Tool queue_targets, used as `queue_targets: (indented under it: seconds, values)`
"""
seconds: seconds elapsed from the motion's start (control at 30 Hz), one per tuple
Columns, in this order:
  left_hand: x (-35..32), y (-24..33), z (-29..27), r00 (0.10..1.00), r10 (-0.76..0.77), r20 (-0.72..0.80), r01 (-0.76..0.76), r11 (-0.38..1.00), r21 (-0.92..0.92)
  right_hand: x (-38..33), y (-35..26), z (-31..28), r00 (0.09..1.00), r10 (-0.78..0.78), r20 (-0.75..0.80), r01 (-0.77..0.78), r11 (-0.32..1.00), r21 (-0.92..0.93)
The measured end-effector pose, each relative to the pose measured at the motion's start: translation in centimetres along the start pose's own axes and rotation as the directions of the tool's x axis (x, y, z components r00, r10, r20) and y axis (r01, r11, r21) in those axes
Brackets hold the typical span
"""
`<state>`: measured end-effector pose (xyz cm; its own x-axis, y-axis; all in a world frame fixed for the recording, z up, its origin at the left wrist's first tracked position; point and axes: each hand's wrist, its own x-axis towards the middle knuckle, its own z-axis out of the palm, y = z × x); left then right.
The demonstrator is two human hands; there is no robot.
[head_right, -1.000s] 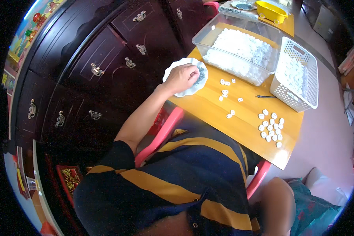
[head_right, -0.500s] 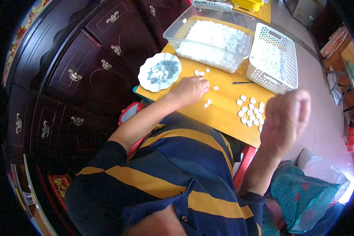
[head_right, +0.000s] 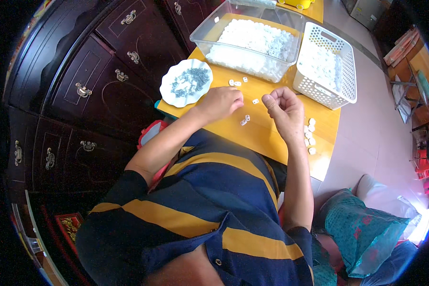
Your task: Sorting and inspecting small white plastic components at a manual workstation, placing them into a dish and basket.
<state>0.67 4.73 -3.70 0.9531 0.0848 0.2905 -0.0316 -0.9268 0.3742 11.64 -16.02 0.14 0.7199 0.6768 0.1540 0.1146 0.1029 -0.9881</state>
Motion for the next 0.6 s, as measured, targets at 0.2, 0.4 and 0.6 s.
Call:
queue_targets:
  seconds: [0.2,0.4,0.6]
  values:
    - [0.1,-0.1,-0.9,0.996,-0.065,-0.063,0.056,0.99,-0.132,1.1,1.4,-0.1,1.0,-0.004,-0.009,0.001,0.956,-0.293]
    - [-0.2,-0.3,-2.0,0.964,-0.247,-0.101,0.179,0.879,-0.442,0.7,2.4,0.3,0.991,-0.129,0.026,0.117,0.776,-0.62]
    - [-0.7,-2.0,-1.4,0.948,-0.281,-0.149,0.157,0.822,-0.548,1.9,4.2,1.1,0.965,-0.235,0.119,0.243,0.622,-0.745]
